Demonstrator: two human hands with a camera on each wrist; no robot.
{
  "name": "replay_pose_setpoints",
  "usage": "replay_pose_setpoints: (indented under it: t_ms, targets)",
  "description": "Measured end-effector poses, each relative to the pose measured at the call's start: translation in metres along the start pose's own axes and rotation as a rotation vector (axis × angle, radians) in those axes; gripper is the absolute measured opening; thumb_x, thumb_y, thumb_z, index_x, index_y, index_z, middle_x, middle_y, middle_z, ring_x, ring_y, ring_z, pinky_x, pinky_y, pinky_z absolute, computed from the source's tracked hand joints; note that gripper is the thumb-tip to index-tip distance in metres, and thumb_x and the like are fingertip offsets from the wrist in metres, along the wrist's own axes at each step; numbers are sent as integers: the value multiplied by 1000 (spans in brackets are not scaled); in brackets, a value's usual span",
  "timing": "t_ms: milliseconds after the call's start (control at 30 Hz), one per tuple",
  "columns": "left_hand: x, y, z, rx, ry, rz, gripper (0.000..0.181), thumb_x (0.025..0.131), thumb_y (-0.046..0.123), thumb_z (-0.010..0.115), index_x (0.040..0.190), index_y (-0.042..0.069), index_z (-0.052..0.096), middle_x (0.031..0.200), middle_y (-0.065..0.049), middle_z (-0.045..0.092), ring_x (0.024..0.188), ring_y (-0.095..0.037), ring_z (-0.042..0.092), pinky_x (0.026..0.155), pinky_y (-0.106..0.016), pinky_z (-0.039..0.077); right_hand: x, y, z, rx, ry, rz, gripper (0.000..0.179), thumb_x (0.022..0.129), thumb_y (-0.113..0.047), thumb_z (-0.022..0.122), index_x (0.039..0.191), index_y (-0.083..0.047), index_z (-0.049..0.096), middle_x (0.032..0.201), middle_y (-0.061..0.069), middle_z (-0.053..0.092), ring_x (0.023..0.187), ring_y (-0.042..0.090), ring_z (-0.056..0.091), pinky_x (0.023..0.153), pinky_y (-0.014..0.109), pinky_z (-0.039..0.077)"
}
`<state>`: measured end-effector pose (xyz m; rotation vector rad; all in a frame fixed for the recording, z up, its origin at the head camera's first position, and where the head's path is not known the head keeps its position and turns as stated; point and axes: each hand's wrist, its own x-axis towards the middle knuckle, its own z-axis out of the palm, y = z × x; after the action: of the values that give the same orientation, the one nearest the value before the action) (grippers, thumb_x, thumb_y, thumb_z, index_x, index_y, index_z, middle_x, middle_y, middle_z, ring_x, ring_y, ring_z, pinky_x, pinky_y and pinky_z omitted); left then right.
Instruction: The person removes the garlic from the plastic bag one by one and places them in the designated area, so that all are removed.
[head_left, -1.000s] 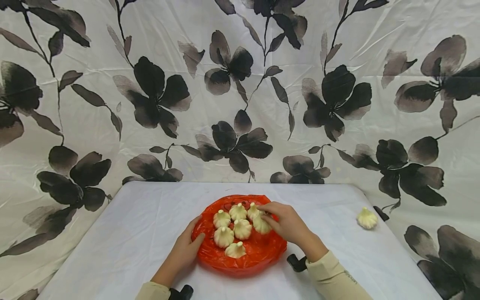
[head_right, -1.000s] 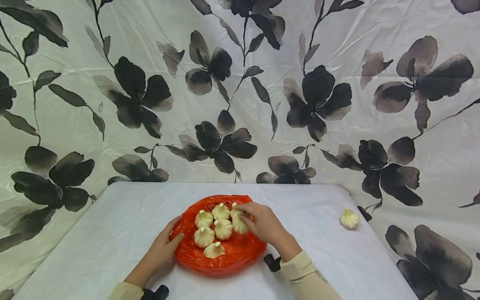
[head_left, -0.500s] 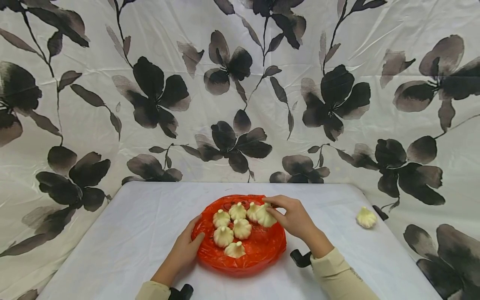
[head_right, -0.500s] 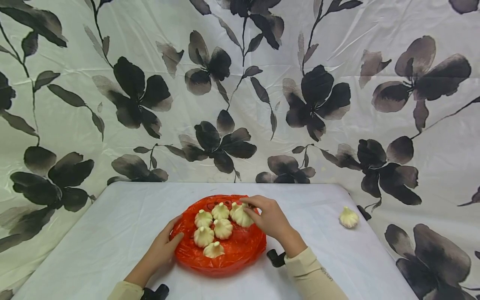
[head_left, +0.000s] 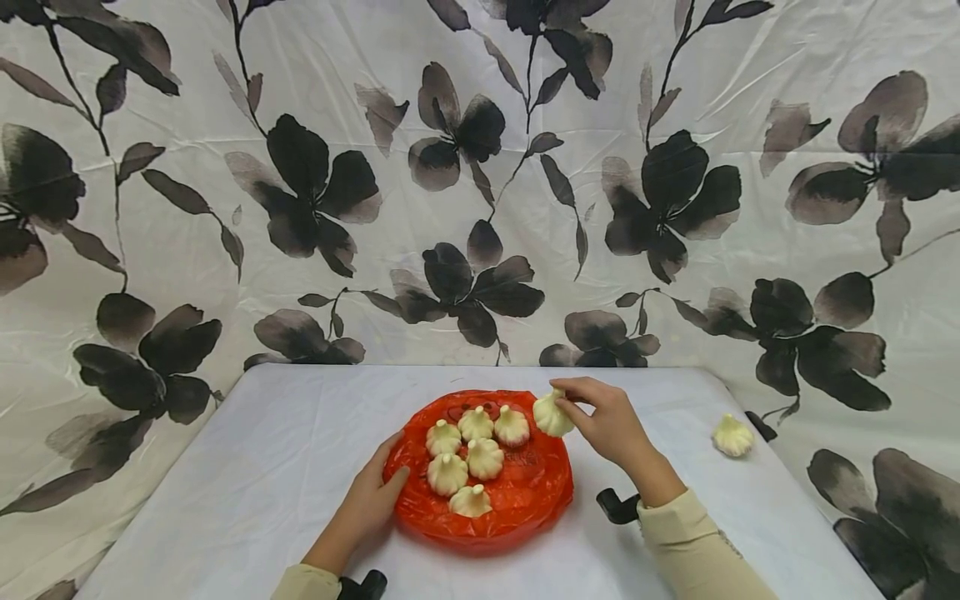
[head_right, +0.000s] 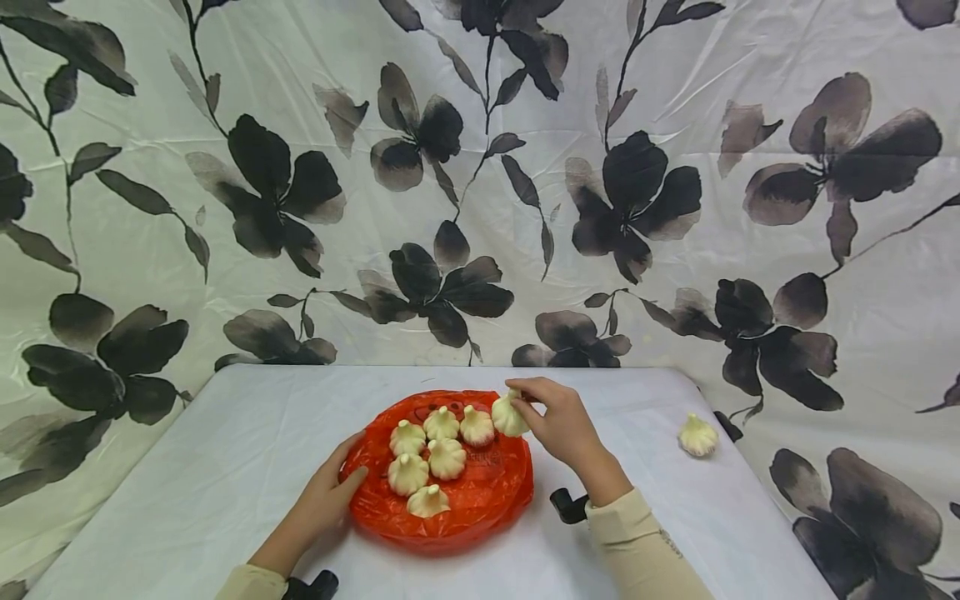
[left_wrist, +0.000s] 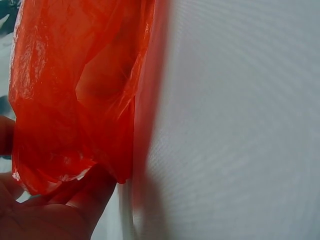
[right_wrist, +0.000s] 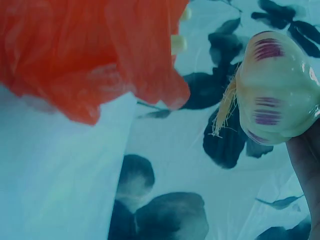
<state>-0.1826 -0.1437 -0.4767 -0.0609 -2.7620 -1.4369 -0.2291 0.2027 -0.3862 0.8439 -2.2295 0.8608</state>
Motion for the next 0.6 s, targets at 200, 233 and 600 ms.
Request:
replay_pose_setpoints:
  t_ms: [200,233,600]
  targets:
    - [1,-2,1,2,-5,-4,58,99,22,50,152,20,28,154,-16,37,140,-42,36,110,-61,34,1,6,-9,-32,23,24,28,80,-4,75,108,-8,72,101,7,74,86,20,72,75,34,60]
    - [1,-2,1,4,-5,-4,58,98,22,50,152,20,28,154,-16,37,140,-42,36,110,-61,34,1,7,-10,-40,25,32,28,80,-4,75,108,-7,72,102,7,74,86,20,72,76,34,60]
    - [-1,2,-1,-3,-10,-9,58,99,22,50,152,21,28,154,-16,37,141,-42,35,111,-61,33,-2,23,-24,-119,60,124,26,82,-2,73,108,-5,72,102,10,73,87,24,72,76,38,60]
